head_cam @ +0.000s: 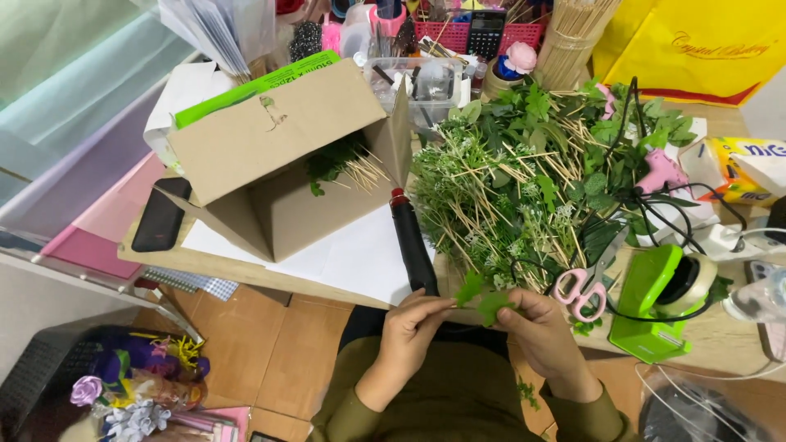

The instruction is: The person uses a hot glue gun to attach artificial leaves to wooden skewers. They then wrap the stems with green floral tape to secure the leaves. The person works at a cluttered craft table with various supplies visible.

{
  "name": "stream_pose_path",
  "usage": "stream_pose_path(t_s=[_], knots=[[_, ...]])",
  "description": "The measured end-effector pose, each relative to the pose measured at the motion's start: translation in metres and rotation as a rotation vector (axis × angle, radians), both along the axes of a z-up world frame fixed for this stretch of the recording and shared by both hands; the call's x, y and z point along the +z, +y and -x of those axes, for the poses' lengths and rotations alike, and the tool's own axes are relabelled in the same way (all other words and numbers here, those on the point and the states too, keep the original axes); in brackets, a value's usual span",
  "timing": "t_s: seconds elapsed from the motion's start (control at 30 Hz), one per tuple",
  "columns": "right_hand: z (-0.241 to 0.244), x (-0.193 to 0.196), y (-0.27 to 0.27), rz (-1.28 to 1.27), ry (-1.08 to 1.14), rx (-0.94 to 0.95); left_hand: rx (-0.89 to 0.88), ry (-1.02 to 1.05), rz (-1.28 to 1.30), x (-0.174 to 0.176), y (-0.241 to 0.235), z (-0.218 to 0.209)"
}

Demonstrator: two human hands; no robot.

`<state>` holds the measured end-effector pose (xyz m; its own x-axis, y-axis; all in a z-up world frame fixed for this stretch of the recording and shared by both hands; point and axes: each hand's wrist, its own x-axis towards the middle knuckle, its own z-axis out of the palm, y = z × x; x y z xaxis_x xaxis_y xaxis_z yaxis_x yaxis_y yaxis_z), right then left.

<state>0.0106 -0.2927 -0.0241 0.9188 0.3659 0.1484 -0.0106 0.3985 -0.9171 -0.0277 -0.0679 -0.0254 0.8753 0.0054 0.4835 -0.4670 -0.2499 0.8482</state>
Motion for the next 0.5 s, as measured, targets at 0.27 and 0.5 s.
stream_pose_path(t_s=[0.27,0.5], knots=[[0.002,-0.024,-0.004,0.046,0.096,-0.129,-0.183,0.078,-0.010,0.004,0.020,-0.022],[0.003,-0.004,0.016,0.100,-0.021,-0.187,-0.217,0.039,-0.080,0.021,0.035,-0.030]])
